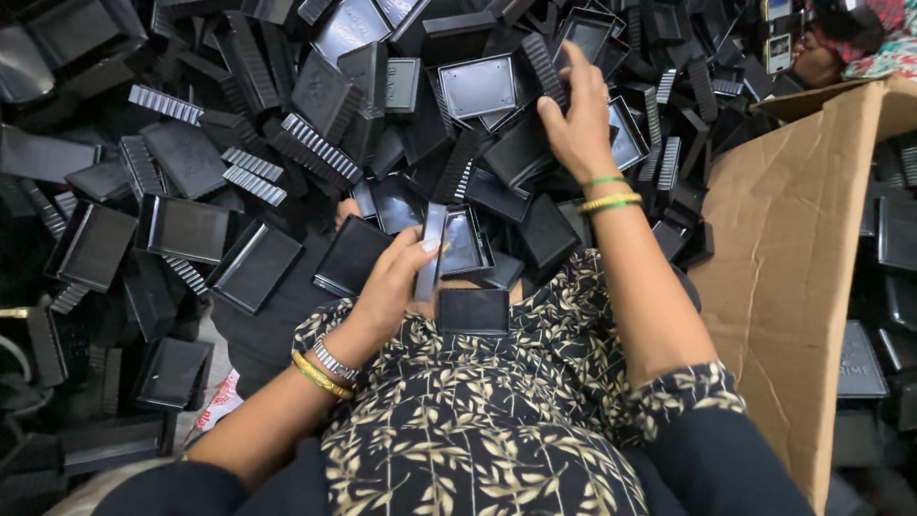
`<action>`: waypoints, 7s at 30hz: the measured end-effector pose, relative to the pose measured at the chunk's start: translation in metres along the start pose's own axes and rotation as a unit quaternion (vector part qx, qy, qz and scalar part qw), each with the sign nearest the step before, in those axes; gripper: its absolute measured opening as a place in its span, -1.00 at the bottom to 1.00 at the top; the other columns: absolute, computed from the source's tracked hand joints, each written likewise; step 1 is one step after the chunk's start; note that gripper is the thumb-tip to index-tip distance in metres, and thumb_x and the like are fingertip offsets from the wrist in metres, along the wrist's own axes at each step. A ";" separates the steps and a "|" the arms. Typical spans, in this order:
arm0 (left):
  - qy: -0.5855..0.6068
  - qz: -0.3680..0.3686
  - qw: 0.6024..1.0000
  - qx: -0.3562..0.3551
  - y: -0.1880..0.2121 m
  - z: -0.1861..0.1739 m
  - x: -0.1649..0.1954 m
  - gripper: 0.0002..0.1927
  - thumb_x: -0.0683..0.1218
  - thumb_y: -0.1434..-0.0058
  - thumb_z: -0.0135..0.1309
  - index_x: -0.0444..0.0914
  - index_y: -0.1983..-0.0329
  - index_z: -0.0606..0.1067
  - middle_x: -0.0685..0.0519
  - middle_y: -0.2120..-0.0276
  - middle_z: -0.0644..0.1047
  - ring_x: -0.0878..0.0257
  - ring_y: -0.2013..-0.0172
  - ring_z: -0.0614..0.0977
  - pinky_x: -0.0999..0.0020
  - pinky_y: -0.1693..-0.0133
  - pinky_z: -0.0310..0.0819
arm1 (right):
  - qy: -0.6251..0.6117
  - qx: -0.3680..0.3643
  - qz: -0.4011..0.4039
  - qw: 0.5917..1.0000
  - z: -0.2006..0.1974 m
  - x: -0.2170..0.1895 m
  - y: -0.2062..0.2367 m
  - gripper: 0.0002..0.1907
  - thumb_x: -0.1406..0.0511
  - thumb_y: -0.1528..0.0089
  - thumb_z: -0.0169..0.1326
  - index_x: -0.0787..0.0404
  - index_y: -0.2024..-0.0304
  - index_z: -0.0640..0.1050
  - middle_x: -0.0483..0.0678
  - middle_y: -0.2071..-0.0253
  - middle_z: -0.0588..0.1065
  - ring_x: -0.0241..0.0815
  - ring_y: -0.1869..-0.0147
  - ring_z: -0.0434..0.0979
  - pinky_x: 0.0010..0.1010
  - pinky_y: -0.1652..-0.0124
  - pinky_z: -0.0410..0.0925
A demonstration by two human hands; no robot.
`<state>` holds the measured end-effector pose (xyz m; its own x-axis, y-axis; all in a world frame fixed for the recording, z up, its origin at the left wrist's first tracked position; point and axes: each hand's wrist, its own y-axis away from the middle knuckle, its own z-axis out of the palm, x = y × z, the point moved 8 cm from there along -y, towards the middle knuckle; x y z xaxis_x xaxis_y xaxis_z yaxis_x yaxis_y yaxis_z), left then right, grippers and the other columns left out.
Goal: The person sits on the floor in a large pile of black plastic boxes, picks up individual boxes, opens and closes their lids, and places them into a large cardboard carton beside them. At the end the person holds a small paper cup of tea while continuing to handle boxes.
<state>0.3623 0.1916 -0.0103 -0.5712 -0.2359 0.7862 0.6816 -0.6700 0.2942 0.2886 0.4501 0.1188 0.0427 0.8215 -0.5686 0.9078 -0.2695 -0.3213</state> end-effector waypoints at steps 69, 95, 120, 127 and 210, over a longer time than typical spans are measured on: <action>-0.127 0.075 0.989 0.018 -0.018 -0.006 0.009 -0.64 -0.05 -0.37 0.08 -0.31 -0.16 0.52 0.13 0.23 0.55 0.45 0.27 0.53 0.53 0.27 0.47 | -0.274 0.142 0.085 0.947 -0.052 0.024 0.090 -0.84 0.38 -0.40 0.08 0.32 0.00 0.58 0.01 0.17 0.62 -0.22 0.09 0.68 -0.42 0.04 0.53; -0.085 0.063 0.994 0.019 -0.008 -0.020 -0.009 -0.69 -0.05 -0.40 0.05 -0.28 -0.10 0.55 0.17 0.22 0.55 0.48 0.27 0.52 0.56 0.24 0.48 | 0.198 -0.010 -0.109 0.974 0.062 -0.026 0.019 -0.76 0.31 -0.21 0.23 0.19 0.07 0.57 0.06 0.13 0.50 0.14 0.01 0.49 -0.03 0.11 0.31; 0.091 0.114 0.983 0.109 0.010 -0.034 0.032 -0.29 0.32 -0.45 -0.49 -0.33 0.00 0.45 -0.03 0.23 0.56 0.21 0.27 0.64 0.28 0.15 0.59 | 0.039 0.043 -0.081 0.995 0.081 -0.079 0.018 -0.27 0.14 -0.16 0.31 0.45 -0.23 0.41 0.35 0.12 0.52 0.35 0.05 0.50 0.01 0.04 0.38; 0.064 0.101 0.988 0.095 0.006 -0.036 0.023 -0.35 0.26 -0.47 -0.36 -0.23 -0.41 0.31 0.04 0.14 0.51 0.29 0.19 0.55 0.35 0.07 0.50 | 0.061 -0.057 0.000 0.997 0.086 -0.033 0.028 -0.63 0.20 -0.14 0.18 0.23 0.05 0.60 0.22 0.21 0.58 0.28 0.06 0.55 -0.01 0.03 0.39; -0.412 0.334 0.840 0.118 -0.033 0.012 0.118 -0.79 -0.20 -0.39 0.03 -0.31 -0.05 0.52 -0.12 0.01 0.53 0.09 0.13 0.64 0.29 0.11 0.57 | -0.254 0.015 0.254 0.933 0.025 0.044 0.168 -0.47 0.57 -0.21 -0.17 0.23 -0.21 0.48 -0.02 0.08 0.58 -0.31 0.33 0.64 -0.50 0.34 0.54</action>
<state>0.2783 0.1946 0.0793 0.4184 0.1280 0.8992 0.8510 -0.4011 -0.3389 0.4328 0.4283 0.0212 0.2544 0.2425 -0.9362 0.8121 -0.5792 0.0707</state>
